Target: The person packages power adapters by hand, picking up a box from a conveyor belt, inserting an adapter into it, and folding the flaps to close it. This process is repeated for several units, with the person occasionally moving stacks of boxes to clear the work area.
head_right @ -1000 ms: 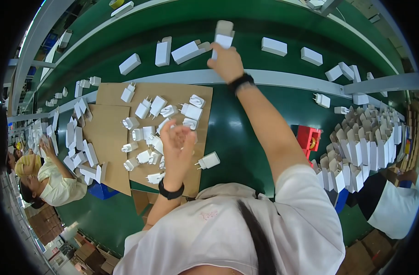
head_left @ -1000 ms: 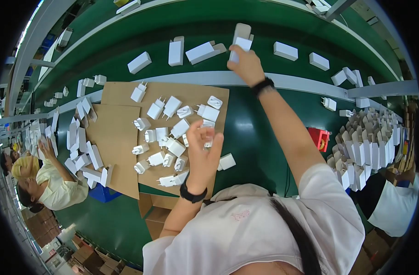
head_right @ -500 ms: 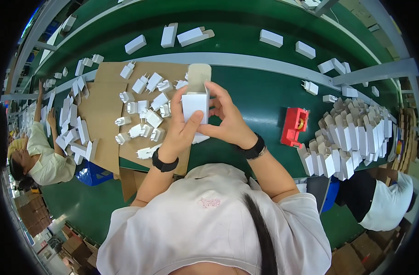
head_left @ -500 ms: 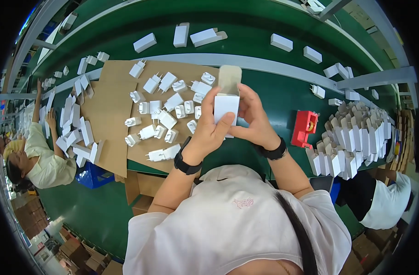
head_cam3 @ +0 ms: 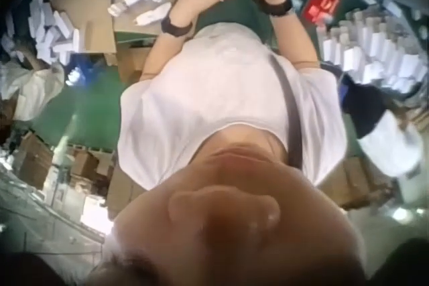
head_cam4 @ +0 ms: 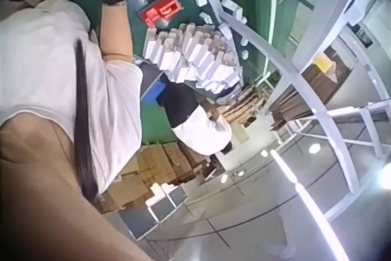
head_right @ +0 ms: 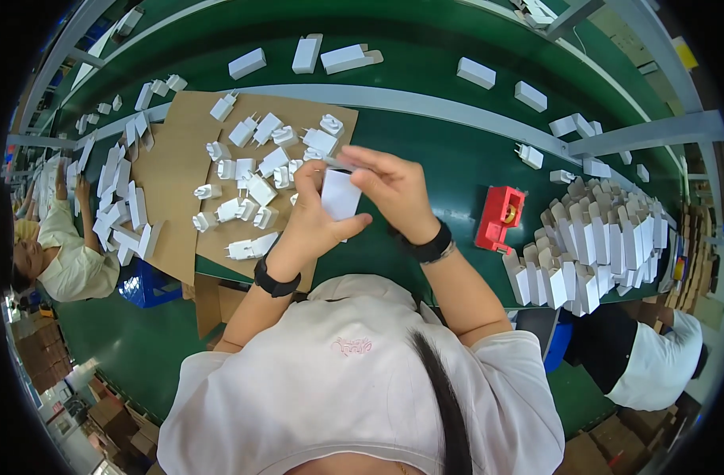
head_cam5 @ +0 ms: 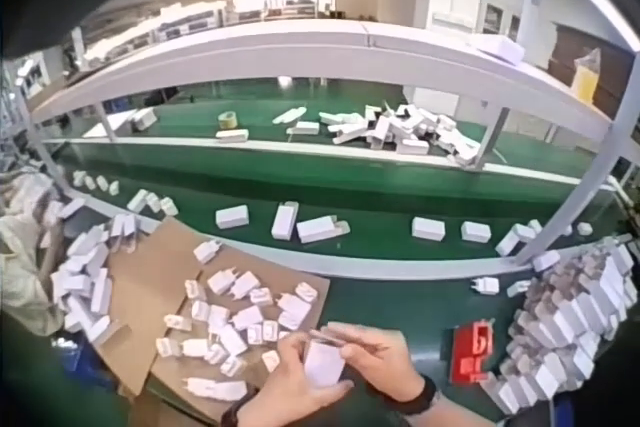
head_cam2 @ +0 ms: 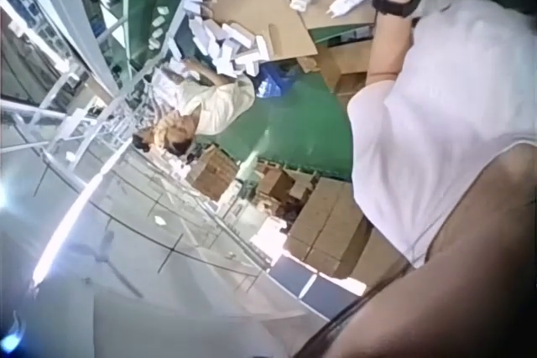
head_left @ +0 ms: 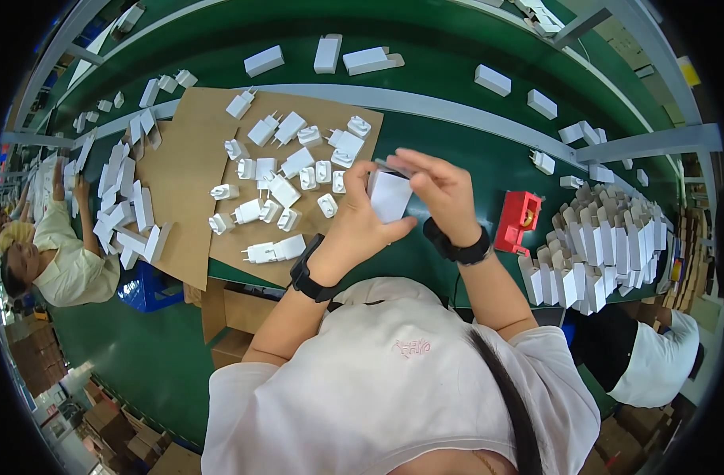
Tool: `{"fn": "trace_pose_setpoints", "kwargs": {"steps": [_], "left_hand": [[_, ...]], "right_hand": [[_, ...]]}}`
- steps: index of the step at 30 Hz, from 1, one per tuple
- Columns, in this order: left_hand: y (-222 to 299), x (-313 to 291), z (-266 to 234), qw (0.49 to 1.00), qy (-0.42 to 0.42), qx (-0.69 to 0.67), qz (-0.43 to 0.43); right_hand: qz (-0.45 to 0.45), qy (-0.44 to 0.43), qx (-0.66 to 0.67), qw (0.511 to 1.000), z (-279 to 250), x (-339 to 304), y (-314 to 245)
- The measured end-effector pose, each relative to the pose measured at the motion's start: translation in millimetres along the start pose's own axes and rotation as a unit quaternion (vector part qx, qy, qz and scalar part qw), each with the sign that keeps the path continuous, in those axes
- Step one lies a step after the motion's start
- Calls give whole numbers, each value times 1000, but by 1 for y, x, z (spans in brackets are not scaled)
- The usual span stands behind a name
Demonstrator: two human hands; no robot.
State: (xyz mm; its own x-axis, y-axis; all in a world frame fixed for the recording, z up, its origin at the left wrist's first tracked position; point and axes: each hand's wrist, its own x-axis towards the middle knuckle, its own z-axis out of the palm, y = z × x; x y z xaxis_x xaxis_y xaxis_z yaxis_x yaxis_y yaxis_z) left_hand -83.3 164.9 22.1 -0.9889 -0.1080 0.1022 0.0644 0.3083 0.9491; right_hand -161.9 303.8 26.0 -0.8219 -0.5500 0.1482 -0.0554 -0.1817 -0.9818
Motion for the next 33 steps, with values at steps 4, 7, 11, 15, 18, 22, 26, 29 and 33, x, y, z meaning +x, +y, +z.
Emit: {"fn": "trace_pose_setpoints", "kwargs": {"steps": [4,7,11,15,18,22,26,29,33], "left_hand": [[3,-6,-2,998,-6,24,-52],[-4,-8,-2,998,-11,57,-12],[-2,-6,0,998,-14,66,-20],[0,-2,3,998,-7,57,-38],[-3,4,6,998,-19,28,-54],[-12,9,10,995,-12,-2,-100],[-25,15,-1,996,24,58,-70],[-32,12,-10,992,74,-5,-99],[-40,14,-20,979,124,-63,-151]], "right_hand": [[123,-61,-16,990,-14,12,-18],[143,-55,23,988,-14,12,-17],[177,-34,55,982,-16,10,-13],[150,-32,36,988,-14,3,-10],[84,-21,13,996,-8,-5,-3],[149,-76,-60,984,-27,11,13],[213,133,-67,966,-100,86,63],[183,312,-19,932,-180,142,113],[10,302,-535,789,-188,199,146]]}}
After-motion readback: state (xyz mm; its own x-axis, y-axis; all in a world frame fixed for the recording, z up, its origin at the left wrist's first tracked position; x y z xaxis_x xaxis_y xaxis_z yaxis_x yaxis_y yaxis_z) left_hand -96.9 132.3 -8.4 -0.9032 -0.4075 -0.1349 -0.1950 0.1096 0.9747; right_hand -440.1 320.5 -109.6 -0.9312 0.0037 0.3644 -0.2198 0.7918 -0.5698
